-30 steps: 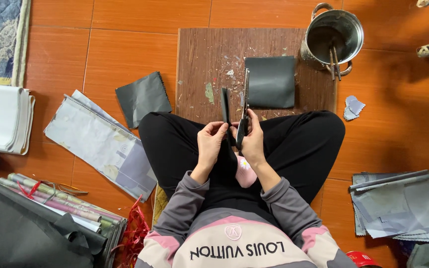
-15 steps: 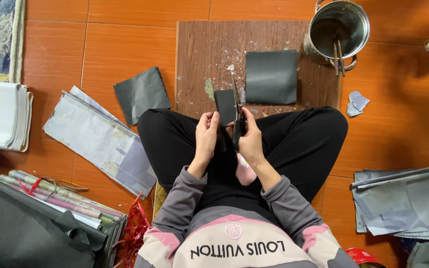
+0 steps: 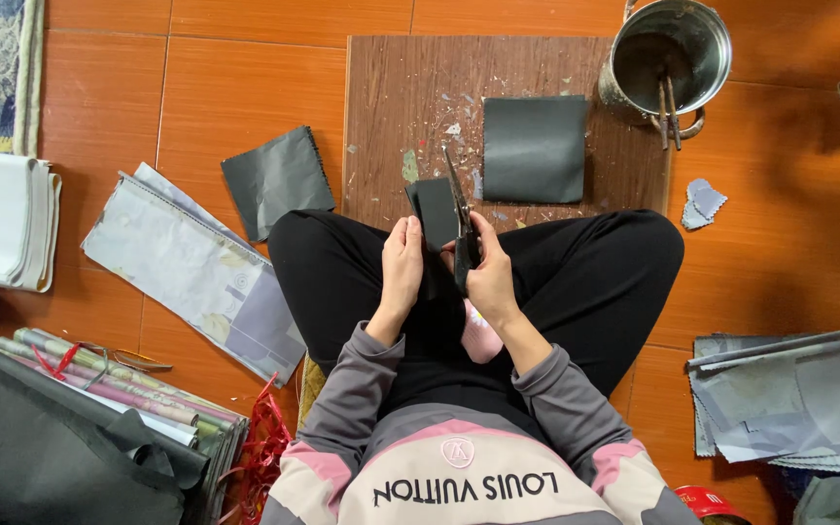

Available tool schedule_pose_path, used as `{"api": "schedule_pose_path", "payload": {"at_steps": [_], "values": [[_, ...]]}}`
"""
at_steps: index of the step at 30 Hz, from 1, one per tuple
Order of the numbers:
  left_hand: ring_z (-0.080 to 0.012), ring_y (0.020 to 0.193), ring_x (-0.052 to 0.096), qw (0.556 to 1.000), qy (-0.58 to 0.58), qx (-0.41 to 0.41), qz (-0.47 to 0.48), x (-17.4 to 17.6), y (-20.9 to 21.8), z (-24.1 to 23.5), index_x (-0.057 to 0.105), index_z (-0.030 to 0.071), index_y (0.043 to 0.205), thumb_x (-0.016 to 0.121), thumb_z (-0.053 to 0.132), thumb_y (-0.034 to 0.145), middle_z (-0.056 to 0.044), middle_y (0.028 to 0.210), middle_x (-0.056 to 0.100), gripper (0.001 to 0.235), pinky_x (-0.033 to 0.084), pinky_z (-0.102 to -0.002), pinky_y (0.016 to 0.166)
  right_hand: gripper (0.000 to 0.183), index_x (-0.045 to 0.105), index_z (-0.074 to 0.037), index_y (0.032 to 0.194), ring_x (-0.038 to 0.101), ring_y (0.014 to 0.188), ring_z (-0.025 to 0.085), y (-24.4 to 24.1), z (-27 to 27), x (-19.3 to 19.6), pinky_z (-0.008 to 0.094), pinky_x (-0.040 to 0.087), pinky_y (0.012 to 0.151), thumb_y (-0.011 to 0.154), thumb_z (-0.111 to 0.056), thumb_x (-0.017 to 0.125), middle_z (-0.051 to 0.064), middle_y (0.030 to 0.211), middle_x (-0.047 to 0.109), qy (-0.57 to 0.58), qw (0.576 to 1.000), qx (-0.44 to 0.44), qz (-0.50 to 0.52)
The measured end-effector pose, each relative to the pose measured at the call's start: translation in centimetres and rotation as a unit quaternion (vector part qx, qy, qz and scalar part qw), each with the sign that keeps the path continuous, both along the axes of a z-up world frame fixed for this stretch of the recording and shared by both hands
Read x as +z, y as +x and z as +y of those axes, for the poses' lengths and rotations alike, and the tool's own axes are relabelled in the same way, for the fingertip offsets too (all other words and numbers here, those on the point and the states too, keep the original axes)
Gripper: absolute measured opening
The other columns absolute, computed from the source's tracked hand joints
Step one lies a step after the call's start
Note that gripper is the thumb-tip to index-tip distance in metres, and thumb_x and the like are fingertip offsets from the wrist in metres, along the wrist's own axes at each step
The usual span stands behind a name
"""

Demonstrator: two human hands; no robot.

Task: Folding and cutting sheets of paper into strips using scissors

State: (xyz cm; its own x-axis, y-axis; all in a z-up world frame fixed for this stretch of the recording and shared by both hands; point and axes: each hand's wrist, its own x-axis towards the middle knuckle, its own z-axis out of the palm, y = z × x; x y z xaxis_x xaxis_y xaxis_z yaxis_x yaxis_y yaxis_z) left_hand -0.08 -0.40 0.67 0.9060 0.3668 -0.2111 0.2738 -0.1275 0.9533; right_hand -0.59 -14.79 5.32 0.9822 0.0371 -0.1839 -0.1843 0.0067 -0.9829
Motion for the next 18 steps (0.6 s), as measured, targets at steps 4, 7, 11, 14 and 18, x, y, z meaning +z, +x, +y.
{"api": "schedule_pose_path", "payload": {"at_steps": [4, 7, 11, 14, 18], "values": [[-0.0201, 0.072, 0.050, 1.000, 0.011, -0.011, -0.005, 2.0, -0.1, -0.1, 0.057, 0.006, 0.079, 0.039, 0.038, 0.106, -0.011, 0.069, 0.056, 0.046, 0.043, -0.037, 0.062, 0.067, 0.050, -0.010, 0.136, 0.068, 0.079, 0.011, 0.0, 0.0, 0.9, 0.021, 0.054, 0.071, 0.077, -0.010, 0.082, 0.008, 0.086, 0.073, -0.002, 1.000, 0.002, 0.004], [-0.0194, 0.072, 0.050, 1.000, 0.000, -0.004, 0.013, 0.8, -0.1, 0.1, 0.057, 0.007, 0.079, 0.043, 0.037, 0.105, -0.009, 0.068, 0.054, 0.042, 0.043, -0.036, 0.064, 0.067, 0.050, -0.010, 0.136, 0.068, 0.079, 0.012, 0.0, 0.1, 1.1, 0.022, 0.054, 0.070, 0.077, -0.010, 0.082, 0.008, 0.086, 0.073, -0.016, 1.000, 0.005, -0.001], [-0.0175, 0.067, 0.048, 1.000, 0.006, -0.010, 0.025, 0.8, 0.0, 0.3, 0.059, 0.009, 0.079, 0.047, 0.039, 0.104, -0.006, 0.064, 0.051, 0.041, 0.041, -0.033, 0.060, 0.068, 0.051, -0.012, 0.136, 0.068, 0.078, 0.011, 0.1, 0.1, 0.5, 0.021, 0.054, 0.070, 0.076, -0.011, 0.083, 0.007, 0.085, 0.073, -0.019, 1.000, 0.008, 0.005], [-0.0169, 0.066, 0.049, 0.999, 0.013, -0.015, 0.029, 0.7, 0.0, 0.3, 0.061, 0.009, 0.081, 0.048, 0.038, 0.103, -0.006, 0.063, 0.052, 0.039, 0.041, -0.033, 0.059, 0.068, 0.051, -0.012, 0.136, 0.068, 0.078, 0.011, 0.0, 0.1, 0.2, 0.021, 0.054, 0.069, 0.076, -0.012, 0.083, 0.007, 0.085, 0.074, -0.020, 1.000, 0.009, 0.007], [-0.0137, 0.069, 0.053, 1.000, -0.014, -0.022, 0.008, -0.8, 0.2, 0.7, 0.065, 0.009, 0.089, 0.049, 0.022, 0.103, -0.004, 0.067, 0.059, 0.025, 0.046, -0.030, 0.061, 0.070, 0.049, -0.011, 0.137, 0.068, 0.077, 0.011, 0.0, 0.0, -0.1, 0.021, 0.054, 0.069, 0.076, -0.011, 0.083, 0.008, 0.086, 0.073, -0.015, 1.000, 0.011, 0.007]]}}
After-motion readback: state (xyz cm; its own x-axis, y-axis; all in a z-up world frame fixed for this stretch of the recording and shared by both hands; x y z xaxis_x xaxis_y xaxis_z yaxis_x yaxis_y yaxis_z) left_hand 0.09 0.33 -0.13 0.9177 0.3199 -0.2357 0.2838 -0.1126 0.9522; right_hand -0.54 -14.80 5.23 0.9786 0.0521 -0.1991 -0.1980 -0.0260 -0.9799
